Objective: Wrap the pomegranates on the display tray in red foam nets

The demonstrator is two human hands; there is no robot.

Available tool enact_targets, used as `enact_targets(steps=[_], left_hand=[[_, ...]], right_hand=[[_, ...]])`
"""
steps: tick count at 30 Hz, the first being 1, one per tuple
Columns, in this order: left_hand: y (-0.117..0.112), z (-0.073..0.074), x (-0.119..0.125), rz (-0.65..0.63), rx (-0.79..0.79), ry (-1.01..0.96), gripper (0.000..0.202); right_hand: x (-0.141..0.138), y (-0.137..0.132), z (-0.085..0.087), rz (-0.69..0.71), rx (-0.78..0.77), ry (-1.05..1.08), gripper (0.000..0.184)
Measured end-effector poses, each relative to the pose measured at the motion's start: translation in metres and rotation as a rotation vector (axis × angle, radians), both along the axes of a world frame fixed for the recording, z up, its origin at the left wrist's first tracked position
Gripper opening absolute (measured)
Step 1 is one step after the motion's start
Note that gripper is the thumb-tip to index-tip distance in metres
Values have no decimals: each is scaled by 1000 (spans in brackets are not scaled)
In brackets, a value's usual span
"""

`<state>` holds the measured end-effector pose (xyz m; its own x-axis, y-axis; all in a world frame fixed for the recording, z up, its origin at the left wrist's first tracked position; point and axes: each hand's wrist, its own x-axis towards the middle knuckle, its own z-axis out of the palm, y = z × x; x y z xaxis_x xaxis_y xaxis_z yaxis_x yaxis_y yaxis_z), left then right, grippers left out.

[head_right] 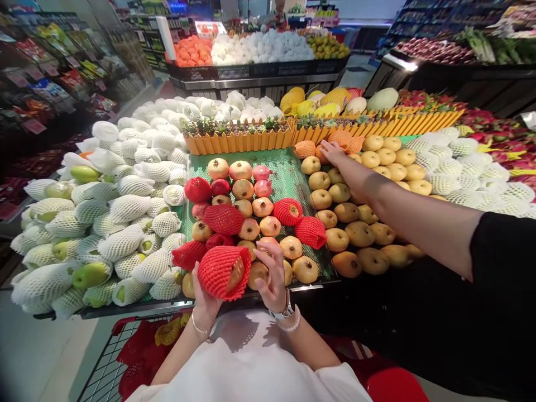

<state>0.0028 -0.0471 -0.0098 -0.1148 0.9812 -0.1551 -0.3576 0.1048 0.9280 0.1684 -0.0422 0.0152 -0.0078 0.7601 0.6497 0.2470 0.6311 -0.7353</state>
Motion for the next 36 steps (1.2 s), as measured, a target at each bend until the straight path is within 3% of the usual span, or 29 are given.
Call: enact_targets(steps=[4, 5, 8, 12, 17, 21, 23, 28, 30, 33, 36], left_hand=[[-3, 7, 5, 129, -72, -282, 67], [-4, 9, 8, 142, -51, -340, 65], [-8, 15, 17, 92, 76, -375, 70], [-9, 17, 27, 44, 153, -324, 74], [-3, 24, 32, 194, 144, -403, 63], [-4, 24, 31, 151, 119, -438, 78], [-5, 20, 31, 130, 129, -392, 78], [-5, 5, 31, 198, 201, -44, 50], [-5, 0, 28, 239, 299, 113, 43], [-5, -2, 24, 254, 504, 368, 44], [-1, 4, 25, 277, 614, 417, 48]], right_hand=[[-15, -1, -16, 120, -8, 97, 99], [-20, -1, -18, 129, -45, 133, 100], [-35, -3, -19, 61, -164, 394, 64], [-44, 0, -13, -115, -198, 704, 19], [-48, 6, -11, -198, -244, 806, 15], [-48, 8, -11, -170, -321, 891, 11], [-45, 8, -8, -115, -381, 928, 11], [-36, 11, -1, 16, -576, 939, 30], [-35, 14, -1, 101, -722, 1021, 36], [-36, 20, -4, 338, -957, 1147, 40], [-39, 22, -4, 362, -950, 1204, 34]])
